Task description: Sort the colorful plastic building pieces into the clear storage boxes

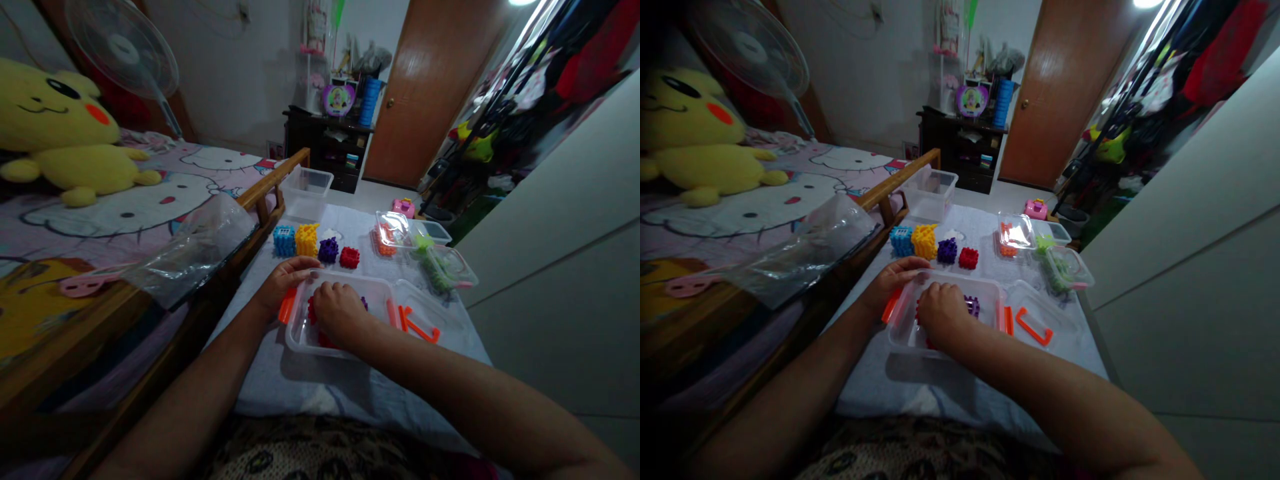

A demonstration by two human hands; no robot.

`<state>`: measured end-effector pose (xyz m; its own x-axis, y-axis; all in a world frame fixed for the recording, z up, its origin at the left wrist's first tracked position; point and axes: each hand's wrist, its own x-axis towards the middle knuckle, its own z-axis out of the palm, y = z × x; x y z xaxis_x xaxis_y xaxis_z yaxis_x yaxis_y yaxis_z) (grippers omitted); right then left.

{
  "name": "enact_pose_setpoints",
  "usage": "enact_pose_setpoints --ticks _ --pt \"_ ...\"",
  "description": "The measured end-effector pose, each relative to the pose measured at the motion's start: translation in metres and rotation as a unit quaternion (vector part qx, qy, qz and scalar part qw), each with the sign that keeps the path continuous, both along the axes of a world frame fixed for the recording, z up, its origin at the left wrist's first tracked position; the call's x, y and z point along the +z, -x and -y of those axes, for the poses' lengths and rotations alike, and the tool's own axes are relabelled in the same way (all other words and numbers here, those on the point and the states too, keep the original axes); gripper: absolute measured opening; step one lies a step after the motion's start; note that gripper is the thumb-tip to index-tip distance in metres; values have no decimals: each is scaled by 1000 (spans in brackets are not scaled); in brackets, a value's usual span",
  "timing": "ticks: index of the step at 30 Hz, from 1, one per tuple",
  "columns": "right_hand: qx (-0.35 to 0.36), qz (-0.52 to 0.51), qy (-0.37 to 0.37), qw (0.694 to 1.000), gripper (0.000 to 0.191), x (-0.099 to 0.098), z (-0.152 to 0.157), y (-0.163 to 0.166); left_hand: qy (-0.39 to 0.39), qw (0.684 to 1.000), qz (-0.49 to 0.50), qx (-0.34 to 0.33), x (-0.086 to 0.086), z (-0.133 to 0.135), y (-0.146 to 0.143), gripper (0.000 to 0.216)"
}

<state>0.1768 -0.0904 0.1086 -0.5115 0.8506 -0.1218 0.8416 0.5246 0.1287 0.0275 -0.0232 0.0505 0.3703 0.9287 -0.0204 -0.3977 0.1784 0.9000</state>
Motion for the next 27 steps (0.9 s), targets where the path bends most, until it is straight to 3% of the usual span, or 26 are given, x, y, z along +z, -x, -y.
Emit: enact_pose_setpoints --ticks 19,27 --pt "-31 11 16 999 24 10 2 -5 7 1000 4 -3 1 0 0 30" --pt "-4 15 51 999 23 20 0 -11 12 1000 11 -17 0 -1 1 30"
